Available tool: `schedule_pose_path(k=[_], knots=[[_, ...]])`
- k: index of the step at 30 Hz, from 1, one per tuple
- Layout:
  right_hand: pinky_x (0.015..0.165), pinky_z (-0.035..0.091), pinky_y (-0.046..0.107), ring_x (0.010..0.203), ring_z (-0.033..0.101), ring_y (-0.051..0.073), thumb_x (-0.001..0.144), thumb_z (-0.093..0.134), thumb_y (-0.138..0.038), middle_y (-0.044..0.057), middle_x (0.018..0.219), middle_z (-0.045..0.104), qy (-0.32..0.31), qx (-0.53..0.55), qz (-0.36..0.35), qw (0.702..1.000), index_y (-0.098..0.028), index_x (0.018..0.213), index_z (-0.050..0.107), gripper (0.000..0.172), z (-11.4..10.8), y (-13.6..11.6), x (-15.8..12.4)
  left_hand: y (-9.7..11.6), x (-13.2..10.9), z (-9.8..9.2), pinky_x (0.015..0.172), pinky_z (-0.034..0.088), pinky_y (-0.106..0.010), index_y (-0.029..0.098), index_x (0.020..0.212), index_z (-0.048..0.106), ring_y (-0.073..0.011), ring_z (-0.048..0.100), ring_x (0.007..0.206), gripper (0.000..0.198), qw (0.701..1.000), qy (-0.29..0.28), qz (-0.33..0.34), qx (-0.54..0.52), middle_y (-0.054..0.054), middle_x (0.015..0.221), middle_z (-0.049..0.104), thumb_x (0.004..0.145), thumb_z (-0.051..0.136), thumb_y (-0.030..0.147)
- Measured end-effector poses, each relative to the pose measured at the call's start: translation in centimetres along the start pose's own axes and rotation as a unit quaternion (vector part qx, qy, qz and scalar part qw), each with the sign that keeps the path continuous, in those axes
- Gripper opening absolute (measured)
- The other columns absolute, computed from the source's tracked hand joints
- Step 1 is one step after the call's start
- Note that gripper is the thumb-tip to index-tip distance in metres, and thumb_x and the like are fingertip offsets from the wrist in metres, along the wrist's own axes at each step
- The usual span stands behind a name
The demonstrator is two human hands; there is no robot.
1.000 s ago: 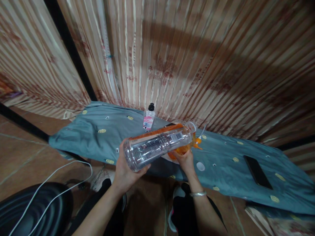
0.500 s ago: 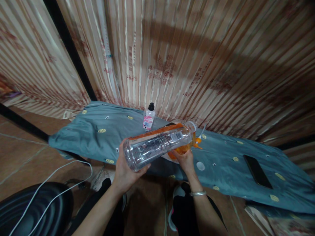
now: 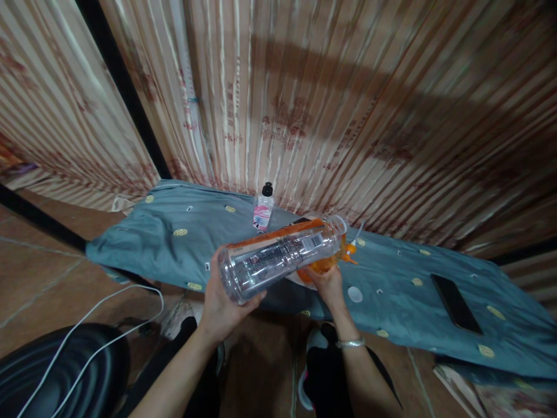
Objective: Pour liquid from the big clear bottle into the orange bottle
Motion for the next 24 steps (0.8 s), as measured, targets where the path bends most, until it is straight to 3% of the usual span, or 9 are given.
schedule_pose_path(k=[4, 8, 15, 22, 24], knots=[[0.096, 0.075, 0.055, 0.109, 0.091, 0.044, 0.067, 0.097, -0.087, 0.018, 0.118, 0.096, -0.003, 0.004, 0.005, 1.000, -0.025, 0.120, 0.081, 0.083, 0.0, -0.5, -0.1, 0.9, 0.1, -0.1, 0.104, 0.076, -0.069, 0.033, 0.139, 0.065, -0.0428, 0.088, 0.107, 0.116, 0.999, 0.006, -0.034, 0.003, -0.005, 0.120, 0.086, 0.034, 0.113, 0.033], [0.094, 0.075, 0.053, 0.108, 0.092, 0.044, 0.066, 0.097, -0.087, 0.018, 0.115, 0.096, -0.013, 0.006, 0.013, 1.000, -0.025, 0.118, 0.080, 0.082, -0.1, -0.7, 0.0, 1.6, 0.2, -0.1, 0.124, 0.064, -0.078, 0.033, 0.136, 0.066, -0.0474, 0.086, 0.120, 0.111, 0.998, 0.019, -0.017, 0.051, -0.008, 0.123, 0.088, 0.035, 0.114, 0.043], [0.092, 0.077, 0.053, 0.105, 0.093, 0.043, 0.067, 0.099, -0.079, 0.017, 0.114, 0.097, -0.022, 0.045, 0.020, 0.999, -0.026, 0.120, 0.079, 0.078, 0.0, -0.8, -0.1, 1.7, 0.1, 0.0, 0.124, 0.064, -0.076, 0.032, 0.135, 0.065, -0.0456, 0.083, 0.116, 0.114, 0.998, 0.032, -0.029, 0.052, -0.006, 0.120, 0.084, 0.031, 0.113, 0.039], [0.094, 0.076, 0.054, 0.104, 0.092, 0.043, 0.063, 0.100, -0.081, 0.017, 0.114, 0.097, -0.007, 0.021, 0.022, 1.000, -0.027, 0.114, 0.079, 0.077, -0.1, -1.2, 0.0, 2.1, 0.1, 0.1, 0.105, 0.074, -0.067, 0.033, 0.136, 0.063, -0.0432, 0.083, 0.112, 0.114, 0.998, 0.024, -0.038, 0.041, -0.006, 0.118, 0.084, 0.033, 0.112, 0.037], [0.092, 0.076, 0.054, 0.102, 0.092, 0.043, 0.063, 0.099, -0.081, 0.017, 0.113, 0.097, -0.011, 0.024, 0.028, 0.999, -0.027, 0.115, 0.079, 0.077, -0.1, -1.3, -0.1, 2.2, 0.1, 0.2, 0.105, 0.074, -0.068, 0.032, 0.136, 0.062, -0.0448, 0.085, 0.113, 0.115, 0.998, 0.018, -0.037, 0.042, -0.008, 0.120, 0.085, 0.032, 0.111, 0.037]])
Point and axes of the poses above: each hand's wrist, its own x-axis towards the middle knuckle, its own z-axis out of the palm, y = z × x, the point moved 1 cm from there along x, towards the middle knuckle
